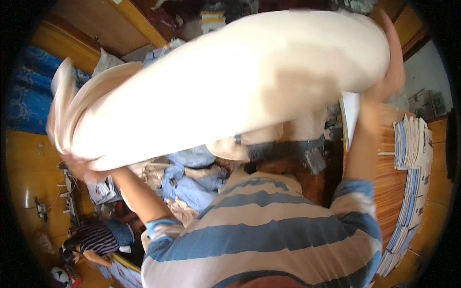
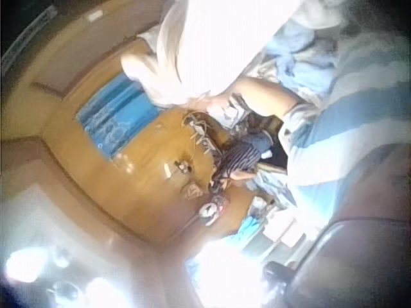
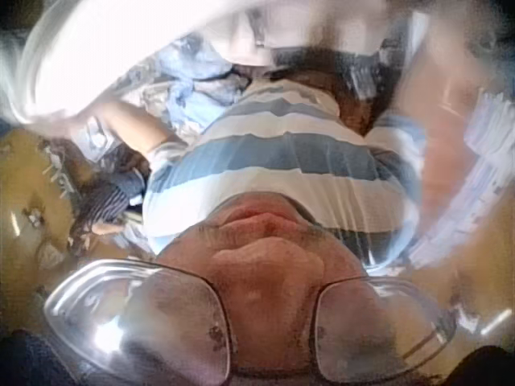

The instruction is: The person spreads out garments on a wooden table, smoothing them by hand and using a tool to trim loose threads near the buttons and seams before folding the items over cardboard inserts.

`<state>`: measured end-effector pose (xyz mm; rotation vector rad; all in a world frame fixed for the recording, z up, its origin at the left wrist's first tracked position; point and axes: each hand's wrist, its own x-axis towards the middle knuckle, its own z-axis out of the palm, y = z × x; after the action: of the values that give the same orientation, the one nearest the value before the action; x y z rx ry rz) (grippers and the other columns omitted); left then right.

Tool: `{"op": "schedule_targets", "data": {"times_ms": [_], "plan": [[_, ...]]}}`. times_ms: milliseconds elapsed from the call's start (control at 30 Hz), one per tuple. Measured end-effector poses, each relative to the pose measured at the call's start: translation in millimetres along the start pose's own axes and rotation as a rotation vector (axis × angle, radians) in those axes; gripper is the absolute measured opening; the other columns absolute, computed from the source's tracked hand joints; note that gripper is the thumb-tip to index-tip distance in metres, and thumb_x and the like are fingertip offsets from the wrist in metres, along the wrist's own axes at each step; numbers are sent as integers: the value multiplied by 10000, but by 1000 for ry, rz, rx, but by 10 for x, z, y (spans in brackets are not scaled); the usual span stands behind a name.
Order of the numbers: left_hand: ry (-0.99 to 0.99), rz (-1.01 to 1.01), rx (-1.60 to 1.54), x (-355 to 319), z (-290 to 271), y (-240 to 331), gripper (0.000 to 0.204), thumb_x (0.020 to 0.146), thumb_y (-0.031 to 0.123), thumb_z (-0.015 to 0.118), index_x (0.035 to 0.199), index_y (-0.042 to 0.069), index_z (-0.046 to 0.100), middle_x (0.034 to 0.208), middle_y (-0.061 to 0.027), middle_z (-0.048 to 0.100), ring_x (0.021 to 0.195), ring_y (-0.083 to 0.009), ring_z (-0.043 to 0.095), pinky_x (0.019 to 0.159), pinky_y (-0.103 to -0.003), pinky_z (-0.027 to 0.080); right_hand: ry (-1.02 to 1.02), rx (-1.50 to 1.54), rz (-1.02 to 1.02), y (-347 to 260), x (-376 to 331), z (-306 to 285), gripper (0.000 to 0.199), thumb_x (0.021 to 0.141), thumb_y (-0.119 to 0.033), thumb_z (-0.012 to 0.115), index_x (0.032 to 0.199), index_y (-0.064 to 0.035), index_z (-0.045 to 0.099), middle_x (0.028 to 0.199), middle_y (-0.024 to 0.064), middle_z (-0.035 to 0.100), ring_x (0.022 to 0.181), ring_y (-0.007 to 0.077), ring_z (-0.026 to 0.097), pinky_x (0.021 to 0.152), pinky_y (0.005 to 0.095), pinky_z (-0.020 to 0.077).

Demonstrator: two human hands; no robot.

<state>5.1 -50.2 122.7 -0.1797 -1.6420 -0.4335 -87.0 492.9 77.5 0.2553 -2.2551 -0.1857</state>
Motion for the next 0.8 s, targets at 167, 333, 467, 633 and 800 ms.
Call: {"op": "schedule_targets", "data": {"times_ms": [167,333,467,633,800], "plan": [[-2055,-140,300,-2267,-995,-1439,453,911,134,620,1334,-22,664,1267,-276,673,1201,-422,643,1039,-479,501,-1116,680,-107,-998,-1704,711,485,903,-409,725,1287,-114,745,1227,341,680,1187,331,683,1039,452,506],[-1387,-326,373,-175,-181,-783,245,876,55,568,1053,-3,728,1178,-261,684,1114,-436,652,940,-467,521,-743,865,165,-839,-928,-773,317,793,-34,661,1100,-20,738,932,204,739,819,297,728,745,391,556],[-1190,-486,-762,-306,588,-1348,253,1004,239,614,1000,-2,695,1135,-96,671,1053,-202,642,887,-376,524,-545,953,411,-532,-1340,-1906,163,811,-27,691,972,-20,714,833,169,702,687,332,682,606,386,531],[-1646,-634,-648,-913,1452,-465,330,989,291,658,1130,-7,658,1205,-115,658,1100,-249,633,956,-405,516,-407,739,696,-646,-2420,-3770,139,849,-76,745,975,-21,723,859,149,716,714,341,699,603,396,532],[-1908,502,-717,-36,2191,2133,424,941,290,712,1228,-11,626,1228,-161,657,1134,-304,629,989,-428,502,-174,718,784,-824,-3309,-5654,297,932,-284,750,799,-21,711,658,102,702,525,250,700,467,334,518]]}}
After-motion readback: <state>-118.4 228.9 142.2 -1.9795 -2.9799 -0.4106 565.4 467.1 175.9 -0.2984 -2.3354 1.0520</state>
